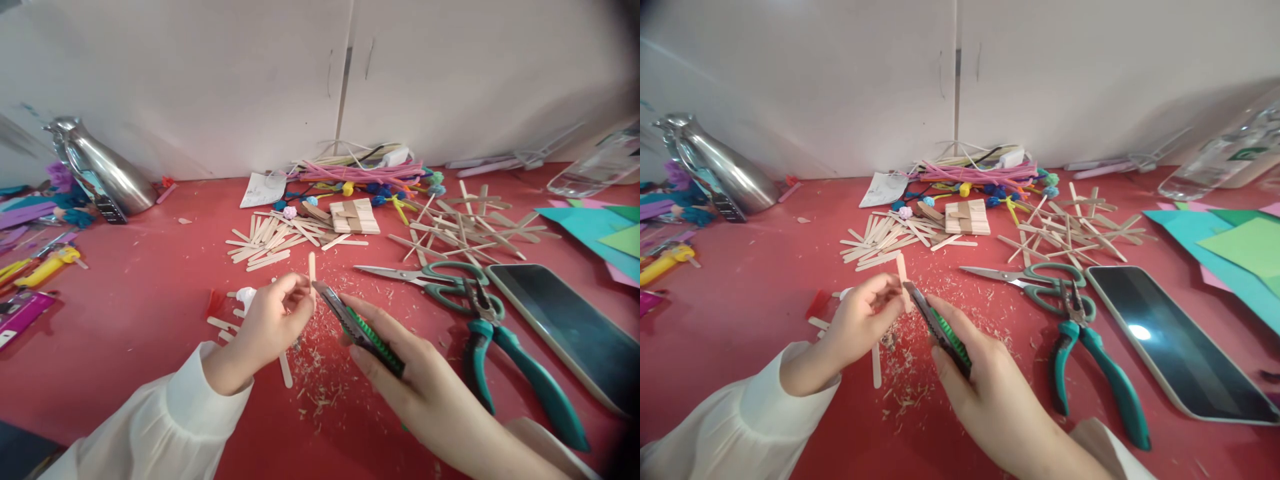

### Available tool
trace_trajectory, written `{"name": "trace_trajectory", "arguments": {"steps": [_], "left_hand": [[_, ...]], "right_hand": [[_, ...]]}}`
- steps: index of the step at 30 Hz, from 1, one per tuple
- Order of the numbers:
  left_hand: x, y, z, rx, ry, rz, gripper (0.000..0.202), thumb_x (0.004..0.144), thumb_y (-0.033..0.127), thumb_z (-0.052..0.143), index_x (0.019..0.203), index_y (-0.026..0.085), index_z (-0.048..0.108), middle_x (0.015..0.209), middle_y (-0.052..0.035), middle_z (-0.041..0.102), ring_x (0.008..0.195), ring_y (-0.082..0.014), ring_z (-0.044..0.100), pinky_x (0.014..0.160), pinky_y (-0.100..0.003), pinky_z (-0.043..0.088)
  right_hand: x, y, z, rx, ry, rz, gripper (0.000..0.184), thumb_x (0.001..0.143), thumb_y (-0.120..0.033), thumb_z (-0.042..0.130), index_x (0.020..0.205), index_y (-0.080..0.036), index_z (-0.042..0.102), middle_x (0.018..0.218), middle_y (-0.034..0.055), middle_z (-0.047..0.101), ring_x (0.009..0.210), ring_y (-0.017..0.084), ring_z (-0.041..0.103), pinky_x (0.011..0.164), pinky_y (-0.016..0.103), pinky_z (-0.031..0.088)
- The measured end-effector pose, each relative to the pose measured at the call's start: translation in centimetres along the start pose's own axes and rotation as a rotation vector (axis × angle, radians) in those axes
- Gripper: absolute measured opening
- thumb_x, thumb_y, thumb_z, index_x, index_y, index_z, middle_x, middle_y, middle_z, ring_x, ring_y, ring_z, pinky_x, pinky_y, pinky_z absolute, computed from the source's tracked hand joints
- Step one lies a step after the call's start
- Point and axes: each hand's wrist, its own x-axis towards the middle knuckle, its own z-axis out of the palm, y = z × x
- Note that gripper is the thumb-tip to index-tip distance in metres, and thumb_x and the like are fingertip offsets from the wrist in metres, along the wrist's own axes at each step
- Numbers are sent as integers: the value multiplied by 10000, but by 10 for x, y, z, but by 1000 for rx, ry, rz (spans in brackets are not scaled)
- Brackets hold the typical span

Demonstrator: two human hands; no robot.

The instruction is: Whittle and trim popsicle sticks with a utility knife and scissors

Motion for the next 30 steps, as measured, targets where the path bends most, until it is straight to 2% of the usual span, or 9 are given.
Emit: {"name": "trace_trajectory", "arguments": {"steps": [3, 6, 9, 13, 17, 21, 25, 30], "left_hand": [[0, 0, -1, -124, -26, -49, 111, 803, 194, 461, 881, 176, 537, 748, -19, 619, 684, -121, 591, 600, -222, 471], [0, -1, -3, -189, -35, -75, 165, 843, 283, 438, 903, 182, 555, 696, -20, 605, 667, -135, 597, 570, -232, 481], [1, -2, -4, -171, -5, -71, 205, 845, 350, 458, 856, 181, 573, 619, -13, 586, 619, -138, 585, 523, -228, 473], [3, -1, -5, -118, 70, -67, 232, 840, 366, 477, 751, 175, 575, 625, -8, 592, 570, -109, 552, 522, -214, 461], [5, 2, -7, -70, 127, -98, 227, 827, 350, 494, 729, 173, 595, 660, -3, 606, 547, -92, 518, 508, -207, 442], [5, 1, -6, -37, 177, -56, 138, 796, 279, 530, 733, 167, 582, 709, -11, 626, 605, -96, 541, 575, -211, 459], [5, -2, -7, -38, 197, -21, 112, 794, 257, 533, 727, 169, 553, 704, -3, 606, 616, -92, 545, 596, -206, 456], [6, -3, -7, -43, 208, -7, 106, 796, 243, 532, 718, 172, 539, 663, 13, 574, 590, -83, 528, 573, -198, 434]], "right_hand": [[1, -2, -1, -72, 8, -41, 396, 840, -210, 422, 1236, -224, 440, 772, -13, 652, 590, 113, 594, 591, 219, 506], [0, -3, -2, -127, 14, -60, 407, 845, -210, 400, 1249, -209, 440, 847, 25, 665, 669, 137, 628, 624, 241, 513], [-1, -2, -2, -132, 1, -78, 421, 842, -187, 394, 1260, -211, 433, 920, 45, 668, 741, 147, 644, 660, 251, 518], [-1, -2, -1, -151, -19, -99, 453, 832, -155, 399, 1279, -229, 416, 969, 40, 670, 789, 146, 650, 675, 248, 523], [-1, -1, 0, -197, -2, -69, 445, 838, -168, 388, 1280, -202, 421, 985, 55, 682, 792, 157, 663, 688, 271, 532], [-1, -1, -1, -244, -4, -83, 462, 823, -157, 387, 1278, -211, 441, 967, 55, 686, 772, 164, 669, 695, 287, 537], [-2, -2, -3, -272, 20, -98, 478, 797, -135, 407, 1261, -232, 470, 885, 33, 693, 675, 148, 662, 604, 248, 535], [-5, -3, -3, -303, 14, -130, 485, 806, -137, 384, 1276, -226, 465, 811, 29, 686, 591, 133, 637, 588, 239, 529]]}}
